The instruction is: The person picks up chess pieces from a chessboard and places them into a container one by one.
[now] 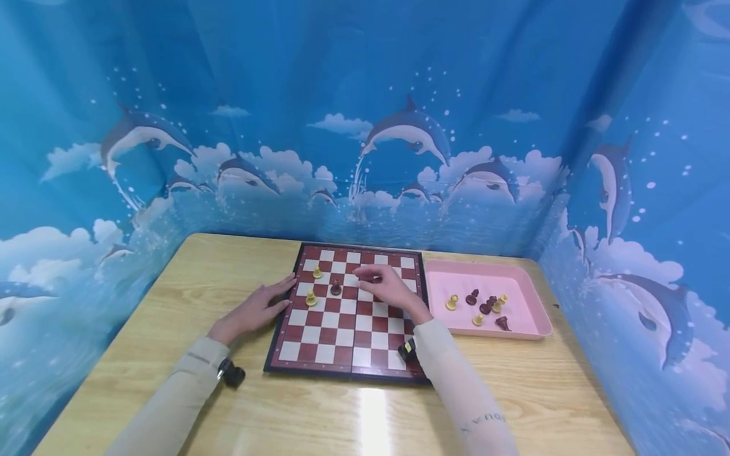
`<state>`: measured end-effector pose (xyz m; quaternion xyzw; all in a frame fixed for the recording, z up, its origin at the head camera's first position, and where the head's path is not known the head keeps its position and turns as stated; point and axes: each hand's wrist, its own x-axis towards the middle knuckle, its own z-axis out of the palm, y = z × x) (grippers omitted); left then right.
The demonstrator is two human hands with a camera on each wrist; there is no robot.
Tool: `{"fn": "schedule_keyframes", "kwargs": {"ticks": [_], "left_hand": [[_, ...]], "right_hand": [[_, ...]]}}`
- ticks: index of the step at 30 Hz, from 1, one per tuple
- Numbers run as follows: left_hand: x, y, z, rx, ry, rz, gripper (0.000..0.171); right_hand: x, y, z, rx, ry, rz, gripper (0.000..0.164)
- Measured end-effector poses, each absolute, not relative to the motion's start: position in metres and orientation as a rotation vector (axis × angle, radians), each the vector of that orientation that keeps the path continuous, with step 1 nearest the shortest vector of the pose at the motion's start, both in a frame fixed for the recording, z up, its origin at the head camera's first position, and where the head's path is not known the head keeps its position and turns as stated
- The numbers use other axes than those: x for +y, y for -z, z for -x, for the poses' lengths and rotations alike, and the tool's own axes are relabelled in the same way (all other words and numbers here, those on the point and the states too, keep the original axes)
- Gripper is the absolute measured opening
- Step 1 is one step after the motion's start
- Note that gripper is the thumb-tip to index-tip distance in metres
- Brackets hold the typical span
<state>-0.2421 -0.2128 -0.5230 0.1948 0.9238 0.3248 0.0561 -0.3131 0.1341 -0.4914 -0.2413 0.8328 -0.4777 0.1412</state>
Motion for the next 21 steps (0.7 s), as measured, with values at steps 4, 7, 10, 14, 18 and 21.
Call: {"fn": "schedule_keyframes", "kwargs": {"ticks": [4, 7, 10, 14, 18, 21], "left_hand": [[-0.213, 0.523, 0.241, 2.806, -0.991, -0.587, 0.058], [-0.213, 0.524, 0.24, 2.812, -0.989, -0.595, 0.058], [-0.213, 0.524, 0.241, 2.819, -0.995, -0.609, 0.058], [-0.212, 0.525, 0.242, 2.82, -0.997, -0.62, 0.057], [-0.212, 0.525, 0.242, 2.814, -0.992, -0.615, 0.057], [-0.213, 0.525, 0.242, 2.811, -0.994, -0.613, 0.057]], "right_hand": [[0.123, 0.493, 0.313, 2.359, 1.382, 0.703, 0.035], [0.115, 0.493, 0.311, 2.343, 1.374, 0.7, 0.034], [0.11, 0.493, 0.311, 2.357, 1.357, 0.714, 0.033], [0.105, 0.495, 0.313, 2.359, 1.331, 0.769, 0.031], [0.1, 0.492, 0.312, 2.336, 1.298, 0.817, 0.032], [0.095, 0.49, 0.311, 2.316, 1.278, 0.818, 0.032]]}}
